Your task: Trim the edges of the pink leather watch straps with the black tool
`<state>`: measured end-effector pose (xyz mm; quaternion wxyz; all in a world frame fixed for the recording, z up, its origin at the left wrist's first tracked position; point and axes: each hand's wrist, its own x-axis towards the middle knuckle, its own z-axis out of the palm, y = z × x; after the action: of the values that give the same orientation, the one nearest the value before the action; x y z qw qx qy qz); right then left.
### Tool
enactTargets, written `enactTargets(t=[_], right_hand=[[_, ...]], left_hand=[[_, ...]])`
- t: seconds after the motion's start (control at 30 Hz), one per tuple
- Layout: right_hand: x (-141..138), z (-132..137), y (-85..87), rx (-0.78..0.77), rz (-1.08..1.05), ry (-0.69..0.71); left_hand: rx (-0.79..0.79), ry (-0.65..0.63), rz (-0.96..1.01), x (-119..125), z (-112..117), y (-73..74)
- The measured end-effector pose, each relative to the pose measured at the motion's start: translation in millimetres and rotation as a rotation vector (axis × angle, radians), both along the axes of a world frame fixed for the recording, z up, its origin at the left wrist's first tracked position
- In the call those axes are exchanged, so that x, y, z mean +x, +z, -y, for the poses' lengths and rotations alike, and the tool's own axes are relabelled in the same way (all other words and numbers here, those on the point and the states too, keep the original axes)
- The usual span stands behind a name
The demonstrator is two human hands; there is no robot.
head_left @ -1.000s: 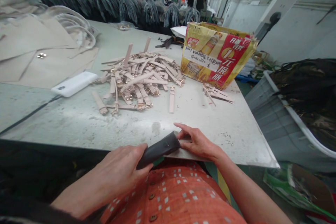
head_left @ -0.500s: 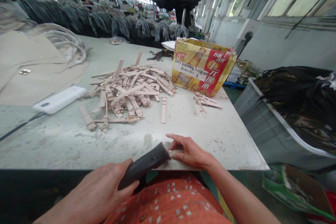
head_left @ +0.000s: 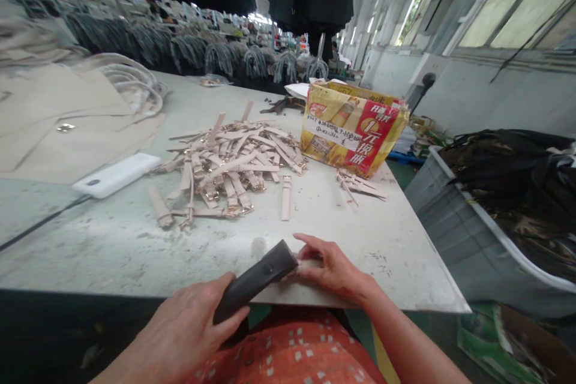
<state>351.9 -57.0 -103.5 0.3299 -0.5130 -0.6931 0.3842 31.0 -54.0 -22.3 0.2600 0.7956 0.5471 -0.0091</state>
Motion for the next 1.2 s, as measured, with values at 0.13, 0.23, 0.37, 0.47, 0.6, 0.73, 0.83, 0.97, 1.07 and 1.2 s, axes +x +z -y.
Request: enactTargets(t=[0.13,0.23,0.37,0.47,0.6,0.73,0.83,0.97,1.07,1.2], right_hand=[[48,-34,14.6,0.141,-0.055,-0.172],[94,-70,39.7,0.246,0.016,-0.361],[119,-110,69.0,0.263,0.318,-0.568],[89,-128,69.4,0.249,0.437,-0.567],[9,-145,48.5,0.149,0.508,-0.45],[-49,-164,36.9,0.052,0.59,-0.413],[-56,-170,38.9,0.007,0.623,-0.409],[-42,-144,38.7,-0.003,0.608,-0.305],[-29,-102,26.8,0.002,0.561,-0.173],[-16,-47,1.3,0.132,0.367,0.008]], left_hand=[[0.028,0.065,-0.055,-29,2,-14.6],[0.071,0.123,-0.006,-49,6,-27.6],[0.133,0.2,0.038,-69,10,-39.3],[0.149,0.244,0.026,-76,12,-44.2],[0.093,0.235,0.042,-73,12,-44.2],[0.06,0.22,0.032,-64,15,-40.5],[0.051,0.219,0.032,-62,19,-39.6],[0.032,0.228,0.038,-63,22,-37.8],[0.008,0.226,0.022,-60,22,-31.5],[-0.059,0.208,-0.042,-50,17,-16.7]])
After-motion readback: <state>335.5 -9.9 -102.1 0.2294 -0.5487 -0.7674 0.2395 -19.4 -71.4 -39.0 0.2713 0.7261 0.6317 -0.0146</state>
